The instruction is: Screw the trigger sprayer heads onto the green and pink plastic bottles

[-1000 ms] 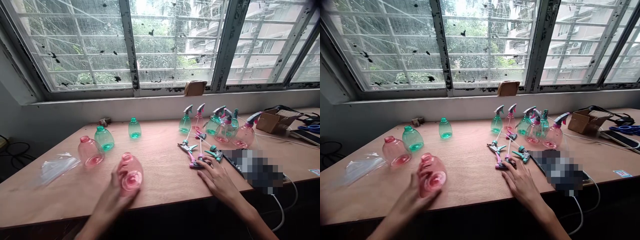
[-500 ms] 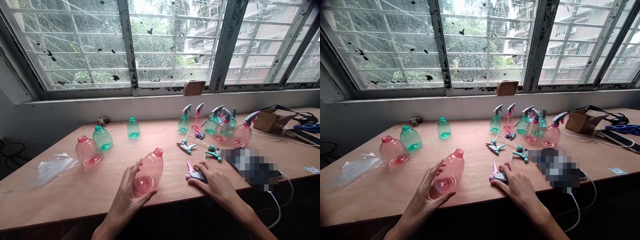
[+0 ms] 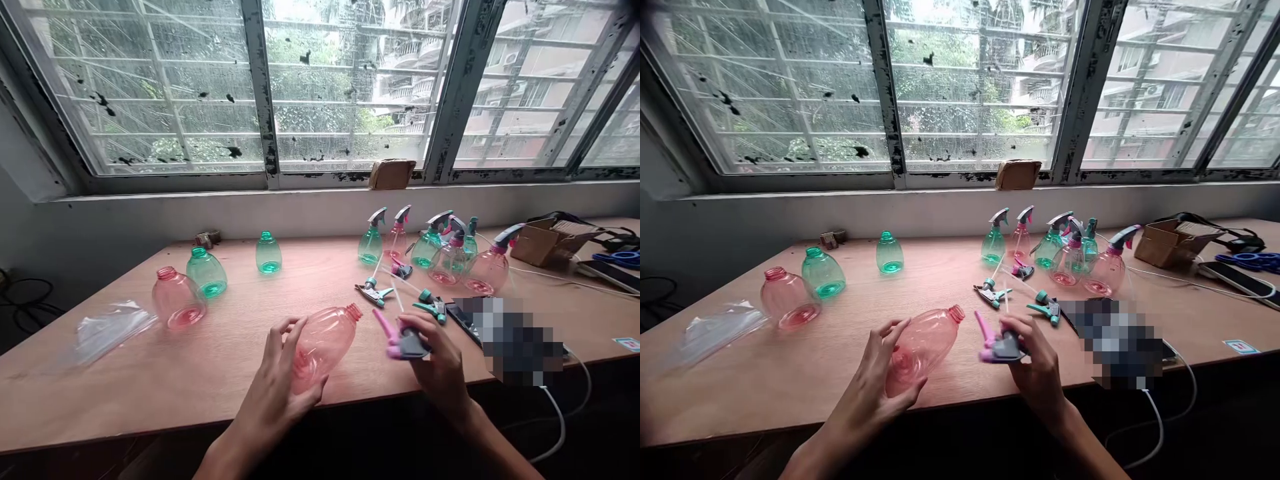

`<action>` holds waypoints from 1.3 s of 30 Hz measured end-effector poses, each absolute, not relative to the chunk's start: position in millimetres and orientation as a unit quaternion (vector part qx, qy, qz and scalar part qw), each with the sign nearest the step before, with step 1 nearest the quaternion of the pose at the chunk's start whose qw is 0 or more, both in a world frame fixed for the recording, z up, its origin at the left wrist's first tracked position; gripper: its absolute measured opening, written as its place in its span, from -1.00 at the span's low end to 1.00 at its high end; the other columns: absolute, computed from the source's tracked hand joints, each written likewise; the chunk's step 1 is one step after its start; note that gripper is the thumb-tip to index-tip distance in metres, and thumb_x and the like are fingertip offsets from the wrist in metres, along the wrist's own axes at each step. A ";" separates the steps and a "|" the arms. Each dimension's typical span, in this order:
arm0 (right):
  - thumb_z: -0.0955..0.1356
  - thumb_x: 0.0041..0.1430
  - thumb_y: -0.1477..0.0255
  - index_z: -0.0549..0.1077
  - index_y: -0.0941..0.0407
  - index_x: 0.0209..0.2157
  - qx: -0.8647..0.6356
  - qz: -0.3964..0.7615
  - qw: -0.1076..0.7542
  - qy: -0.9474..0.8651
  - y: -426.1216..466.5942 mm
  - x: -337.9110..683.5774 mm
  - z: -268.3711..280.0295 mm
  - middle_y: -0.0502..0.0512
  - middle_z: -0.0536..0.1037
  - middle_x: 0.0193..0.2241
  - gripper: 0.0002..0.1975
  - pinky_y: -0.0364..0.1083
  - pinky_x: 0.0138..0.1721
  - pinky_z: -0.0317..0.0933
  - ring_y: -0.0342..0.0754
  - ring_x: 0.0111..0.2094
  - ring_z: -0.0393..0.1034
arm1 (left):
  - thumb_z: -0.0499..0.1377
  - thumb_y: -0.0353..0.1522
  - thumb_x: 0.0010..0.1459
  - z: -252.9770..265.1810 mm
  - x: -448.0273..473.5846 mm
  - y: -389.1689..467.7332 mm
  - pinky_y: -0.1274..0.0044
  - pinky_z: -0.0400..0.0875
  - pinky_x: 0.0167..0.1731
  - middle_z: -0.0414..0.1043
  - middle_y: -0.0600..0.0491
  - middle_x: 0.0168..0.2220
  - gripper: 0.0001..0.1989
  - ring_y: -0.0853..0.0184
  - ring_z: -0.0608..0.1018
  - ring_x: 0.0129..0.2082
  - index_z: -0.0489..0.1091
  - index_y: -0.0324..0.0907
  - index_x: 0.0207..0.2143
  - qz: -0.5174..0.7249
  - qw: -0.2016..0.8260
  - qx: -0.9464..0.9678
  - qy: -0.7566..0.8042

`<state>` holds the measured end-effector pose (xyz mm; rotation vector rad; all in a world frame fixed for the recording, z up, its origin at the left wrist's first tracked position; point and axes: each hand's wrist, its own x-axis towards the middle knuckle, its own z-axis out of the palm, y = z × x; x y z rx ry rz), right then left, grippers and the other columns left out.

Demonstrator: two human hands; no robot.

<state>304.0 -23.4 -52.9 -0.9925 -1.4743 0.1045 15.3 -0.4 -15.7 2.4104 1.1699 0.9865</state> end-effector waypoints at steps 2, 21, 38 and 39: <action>0.46 0.22 0.39 0.52 0.00 -0.06 -0.417 0.157 0.694 -0.566 -23.7 307.2 -50.6 0.13 0.54 -0.16 -0.76 -0.05 -0.40 0.40 0.05 -0.27 0.46 | 0.25 -0.40 0.18 -17.6 17.0 2.2 0.07 0.34 0.21 0.04 -0.09 0.27 -0.16 -0.06 0.25 0.29 -0.13 0.11 0.37 0.347 0.141 0.843 0.387; 0.51 0.11 0.12 0.61 0.09 -0.28 -0.311 0.467 0.768 -0.308 -21.0 316.3 -40.3 -0.02 0.53 -0.54 -0.68 -0.25 -0.65 0.13 -0.23 -0.61 0.27 | 0.29 -0.39 0.17 -10.7 6.9 -3.8 0.13 0.28 0.24 0.02 -0.05 0.30 -0.11 -0.02 0.25 0.29 -0.13 0.21 0.39 0.302 0.215 0.854 0.364; 0.56 0.04 0.19 0.55 0.14 -0.20 -0.427 0.460 0.645 -0.435 -12.4 284.9 -44.7 -0.03 0.52 -0.53 -0.62 -0.21 -0.62 0.19 -0.19 -0.61 0.27 | 0.37 -0.37 0.15 -8.5 11.4 -3.9 0.16 0.15 0.34 0.13 -0.02 0.39 -0.22 0.03 0.25 0.36 0.07 0.11 0.32 0.339 0.312 0.816 0.350; 0.57 0.00 0.19 0.56 0.15 -0.24 -0.434 0.457 0.647 -0.430 -12.4 285.5 -45.3 -0.03 0.53 -0.51 -0.62 -0.20 -0.62 0.20 -0.19 -0.61 0.27 | 0.36 -0.38 0.15 -9.2 12.3 -3.8 0.16 0.19 0.33 0.10 -0.02 0.40 -0.22 0.03 0.27 0.35 0.07 0.11 0.32 0.343 0.342 0.804 0.344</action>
